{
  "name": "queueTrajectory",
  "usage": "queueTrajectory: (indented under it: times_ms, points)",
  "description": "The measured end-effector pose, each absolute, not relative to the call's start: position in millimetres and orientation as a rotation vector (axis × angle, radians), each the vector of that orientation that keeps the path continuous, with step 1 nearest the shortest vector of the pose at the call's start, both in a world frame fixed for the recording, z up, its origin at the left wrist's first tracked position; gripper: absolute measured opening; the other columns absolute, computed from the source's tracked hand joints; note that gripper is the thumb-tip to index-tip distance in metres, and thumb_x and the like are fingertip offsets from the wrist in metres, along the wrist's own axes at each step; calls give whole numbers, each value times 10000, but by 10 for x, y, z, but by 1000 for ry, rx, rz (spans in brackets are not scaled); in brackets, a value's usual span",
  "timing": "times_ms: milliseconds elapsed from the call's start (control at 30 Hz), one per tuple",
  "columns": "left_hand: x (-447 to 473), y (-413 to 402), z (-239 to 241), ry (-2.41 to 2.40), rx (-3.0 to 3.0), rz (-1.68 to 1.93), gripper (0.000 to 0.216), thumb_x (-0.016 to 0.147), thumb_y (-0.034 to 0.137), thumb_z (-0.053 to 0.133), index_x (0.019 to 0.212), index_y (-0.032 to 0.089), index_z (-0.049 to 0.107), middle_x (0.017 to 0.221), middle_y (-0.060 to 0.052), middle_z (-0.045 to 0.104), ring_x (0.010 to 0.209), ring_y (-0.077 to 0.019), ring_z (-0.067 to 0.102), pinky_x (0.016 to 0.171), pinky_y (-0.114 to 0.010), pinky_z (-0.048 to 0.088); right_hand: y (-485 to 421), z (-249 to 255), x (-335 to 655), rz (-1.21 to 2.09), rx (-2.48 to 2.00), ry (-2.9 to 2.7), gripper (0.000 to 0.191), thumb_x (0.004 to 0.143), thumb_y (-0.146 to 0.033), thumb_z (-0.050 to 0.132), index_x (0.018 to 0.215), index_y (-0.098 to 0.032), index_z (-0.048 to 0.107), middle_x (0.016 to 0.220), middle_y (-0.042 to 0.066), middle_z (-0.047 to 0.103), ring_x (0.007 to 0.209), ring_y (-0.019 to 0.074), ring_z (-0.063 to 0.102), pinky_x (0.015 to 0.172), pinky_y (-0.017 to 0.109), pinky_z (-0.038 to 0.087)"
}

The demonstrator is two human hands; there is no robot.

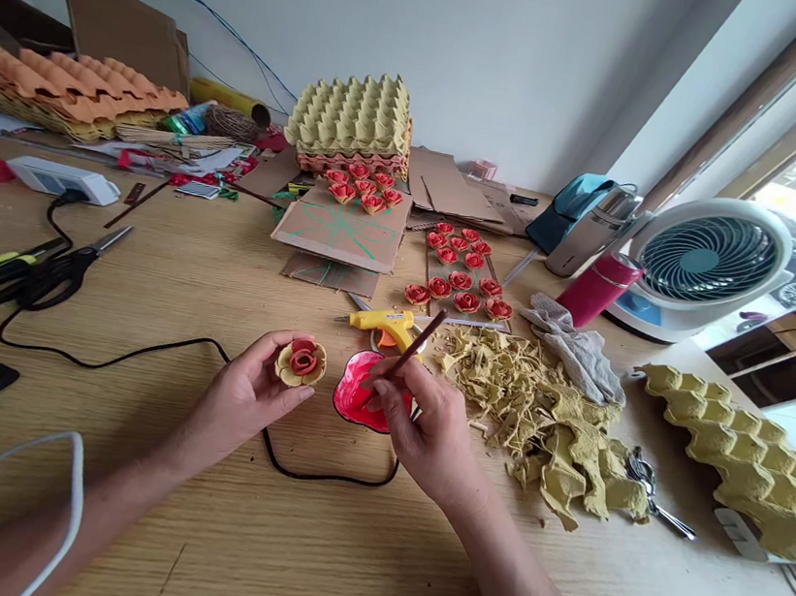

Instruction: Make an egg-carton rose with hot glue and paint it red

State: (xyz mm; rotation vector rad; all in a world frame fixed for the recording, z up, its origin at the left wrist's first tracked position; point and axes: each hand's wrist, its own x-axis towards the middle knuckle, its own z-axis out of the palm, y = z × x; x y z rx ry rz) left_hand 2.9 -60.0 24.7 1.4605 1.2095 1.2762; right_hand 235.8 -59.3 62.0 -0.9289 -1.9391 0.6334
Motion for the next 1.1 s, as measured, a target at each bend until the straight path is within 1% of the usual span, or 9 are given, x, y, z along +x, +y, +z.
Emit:
queueTrajectory:
  times_ms: [133,300,400,500,600,667,867,1100]
  points:
    - [38,-616,258,1189,1484,1277,405,775,208,722,1158,219,589,1119,-38,681,1018,-184,678,912,-312,564,-593,617,2360,720,-948,-1901,114,1031,-229,523,979,-215,623,834,22,719,674,139,725,633,225,568]
    - [43,-640,235,1199,1560,1277,411,782,169,705,1169,232,582,1123,-37,694,1010,-182,699,897,-306,579,-595,594,2409,699,-944,-1838,103,1036,-232,528,1010,-230,627,802,9,713,634,138,710,586,221,564]
    - [47,-667,230,1205,1628,1271,398,799,160,688,1174,237,581,1140,-42,697,1024,-186,704,905,-312,584,-628,565,2446,644,-859,-1763,138,1039,-196,518,1093,-243,636,930,39,739,710,152,727,654,257,597]
    - [50,-694,240,1223,1712,1258,394,810,150,674,1182,240,582,1162,-48,698,1051,-194,704,927,-324,579,-690,547,2460,567,-698,-1696,229,1034,-135,494,1176,-247,634,1065,71,743,865,187,752,771,318,626]
    - [50,-713,252,1232,1776,1228,391,829,146,657,1200,242,579,1176,-52,701,1070,-200,704,930,-331,580,-749,561,2440,490,-568,-1751,280,1025,-107,484,1231,-231,626,1091,88,751,988,212,740,877,364,616]
    - [49,-719,254,1230,1798,1215,406,836,147,654,1223,244,574,1182,-54,703,1074,-203,705,910,-327,591,-767,584,2414,470,-524,-1838,288,1028,-113,473,1259,-211,614,1100,104,754,1040,219,729,919,371,603]
    - [51,-725,237,1206,1865,1218,454,847,134,656,1275,255,568,1255,-63,692,1117,-209,697,881,-308,610,-744,634,2357,475,-461,-1986,253,1050,-145,430,1230,-186,603,1121,134,743,1072,212,717,934,360,594]
    - [53,-750,254,1195,1987,1222,488,856,88,654,1298,273,559,1273,-48,681,1170,-196,671,1014,-332,562,-739,626,2349,477,-477,-2044,239,1047,-155,439,1234,-190,584,1142,135,739,1094,209,714,937,339,589]
